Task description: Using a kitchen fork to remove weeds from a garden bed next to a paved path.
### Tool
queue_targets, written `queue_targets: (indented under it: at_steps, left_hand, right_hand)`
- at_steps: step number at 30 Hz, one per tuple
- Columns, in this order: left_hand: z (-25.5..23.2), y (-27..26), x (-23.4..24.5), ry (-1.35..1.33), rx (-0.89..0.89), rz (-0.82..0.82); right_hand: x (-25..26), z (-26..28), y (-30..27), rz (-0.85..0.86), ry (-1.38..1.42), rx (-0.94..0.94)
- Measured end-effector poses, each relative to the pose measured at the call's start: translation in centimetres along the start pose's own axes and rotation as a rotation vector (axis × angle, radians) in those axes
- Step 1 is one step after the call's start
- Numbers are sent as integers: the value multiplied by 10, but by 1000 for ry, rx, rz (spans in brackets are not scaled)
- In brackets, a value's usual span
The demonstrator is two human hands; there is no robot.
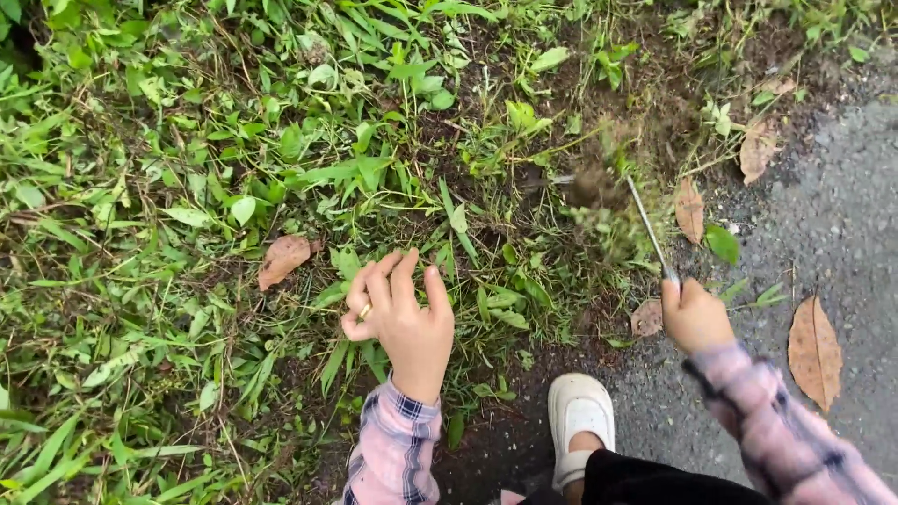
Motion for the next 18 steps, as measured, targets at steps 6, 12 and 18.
queue_targets:
  at_steps: [6, 12, 18]
  left_hand:
    - [5, -1, -7, 51, 10, 29]
    - [30, 5, 7, 219, 4, -39]
    - [47, -9, 32, 549, 84, -36]
  right_hand:
    - [17, 23, 23, -261, 77, 245]
    - [76, 167, 266, -532, 132, 507]
    - [77, 283, 478, -479, -218, 516]
Point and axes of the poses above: each hand's wrist, its own y-axis towards the middle knuckle, its own x-axis out of the back of the hand, z = x × y, the point moved 2 cm from there along y, towards the middle knuckle, and after that the axes turned 3 degrees about -z, right-handed, at the moved point
